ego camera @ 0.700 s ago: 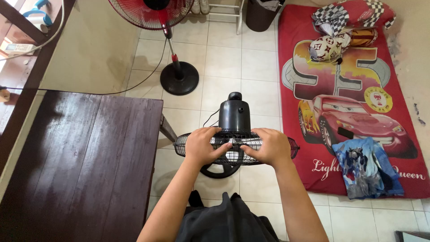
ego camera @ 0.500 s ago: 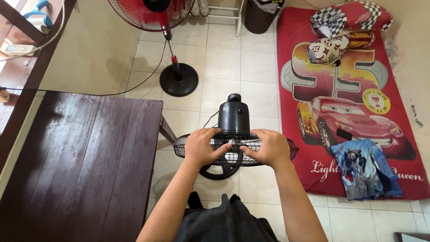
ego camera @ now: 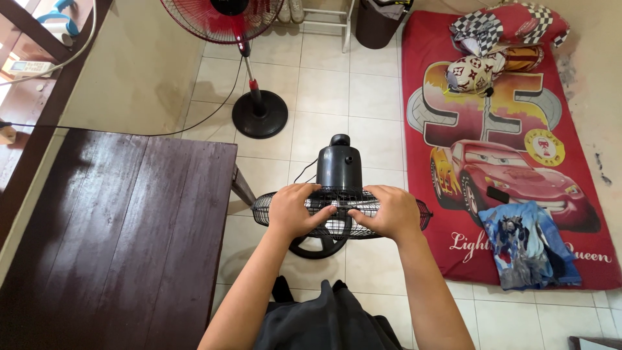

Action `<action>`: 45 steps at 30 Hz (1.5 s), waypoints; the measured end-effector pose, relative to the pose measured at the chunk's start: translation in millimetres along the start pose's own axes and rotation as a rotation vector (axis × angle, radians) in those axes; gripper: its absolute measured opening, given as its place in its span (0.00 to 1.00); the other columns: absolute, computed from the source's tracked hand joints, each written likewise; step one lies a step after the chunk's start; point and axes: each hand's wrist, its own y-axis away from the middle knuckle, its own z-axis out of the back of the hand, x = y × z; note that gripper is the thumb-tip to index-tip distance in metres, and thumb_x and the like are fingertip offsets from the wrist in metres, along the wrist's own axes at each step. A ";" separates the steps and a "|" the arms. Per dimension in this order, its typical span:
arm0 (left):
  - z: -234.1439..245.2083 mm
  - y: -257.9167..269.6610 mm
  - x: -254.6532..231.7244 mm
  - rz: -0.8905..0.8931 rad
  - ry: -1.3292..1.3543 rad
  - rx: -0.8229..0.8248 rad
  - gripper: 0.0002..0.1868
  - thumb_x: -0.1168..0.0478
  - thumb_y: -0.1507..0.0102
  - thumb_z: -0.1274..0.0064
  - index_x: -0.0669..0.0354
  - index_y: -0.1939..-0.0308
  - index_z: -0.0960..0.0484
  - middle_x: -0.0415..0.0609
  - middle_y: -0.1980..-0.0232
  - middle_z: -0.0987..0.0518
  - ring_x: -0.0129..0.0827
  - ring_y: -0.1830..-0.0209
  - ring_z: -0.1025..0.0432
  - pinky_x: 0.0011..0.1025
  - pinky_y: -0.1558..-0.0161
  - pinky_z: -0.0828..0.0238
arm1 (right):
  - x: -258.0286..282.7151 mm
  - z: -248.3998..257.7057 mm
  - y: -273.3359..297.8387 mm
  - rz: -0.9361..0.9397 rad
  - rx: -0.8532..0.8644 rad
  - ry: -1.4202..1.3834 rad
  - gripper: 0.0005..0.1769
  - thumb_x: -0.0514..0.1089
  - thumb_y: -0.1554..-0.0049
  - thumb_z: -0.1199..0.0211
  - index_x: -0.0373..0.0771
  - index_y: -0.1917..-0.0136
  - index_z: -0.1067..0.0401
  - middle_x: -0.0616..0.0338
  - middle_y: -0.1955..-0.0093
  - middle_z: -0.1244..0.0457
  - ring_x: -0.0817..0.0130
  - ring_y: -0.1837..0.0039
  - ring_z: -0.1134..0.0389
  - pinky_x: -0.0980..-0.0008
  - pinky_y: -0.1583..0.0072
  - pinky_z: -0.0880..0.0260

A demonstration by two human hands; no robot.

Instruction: The person removes the front grille of a standing electric fan, then uses a screwdriver to loosen and remove the fan blades. Screws are placed on a nearby table. The person continues to unscrew and remove additional blade sections, placing them on the table. The video ends with the fan partially disassembled.

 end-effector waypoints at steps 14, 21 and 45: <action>0.6 -1.9 -0.1 -0.009 0.004 -0.009 0.29 0.37 0.46 0.36 0.59 0.56 0.14 0.53 0.58 0.14 0.46 0.55 0.20 0.40 0.50 0.26 | 2.5 2.1 -1.2 -0.001 -0.009 -0.012 0.34 0.70 0.59 0.27 0.39 0.54 0.20 0.52 0.57 0.28 0.52 0.54 0.26 0.58 0.52 0.26; 0.3 -2.3 0.8 -0.010 0.001 -0.010 0.29 0.38 0.46 0.36 0.58 0.56 0.14 0.52 0.58 0.14 0.45 0.55 0.20 0.39 0.51 0.25 | 0.7 1.7 -2.5 0.017 -0.018 -0.014 0.34 0.71 0.58 0.28 0.39 0.54 0.20 0.53 0.56 0.28 0.52 0.54 0.26 0.58 0.52 0.26; 4.6 6.6 -0.8 -0.096 0.083 -0.147 0.20 0.50 0.36 0.44 0.60 0.48 0.17 0.53 0.44 0.17 0.48 0.44 0.24 0.41 0.43 0.29 | -10.9 4.5 -8.4 0.047 0.028 0.033 0.39 0.73 0.55 0.32 0.42 0.43 0.21 0.52 0.48 0.28 0.52 0.45 0.27 0.57 0.46 0.27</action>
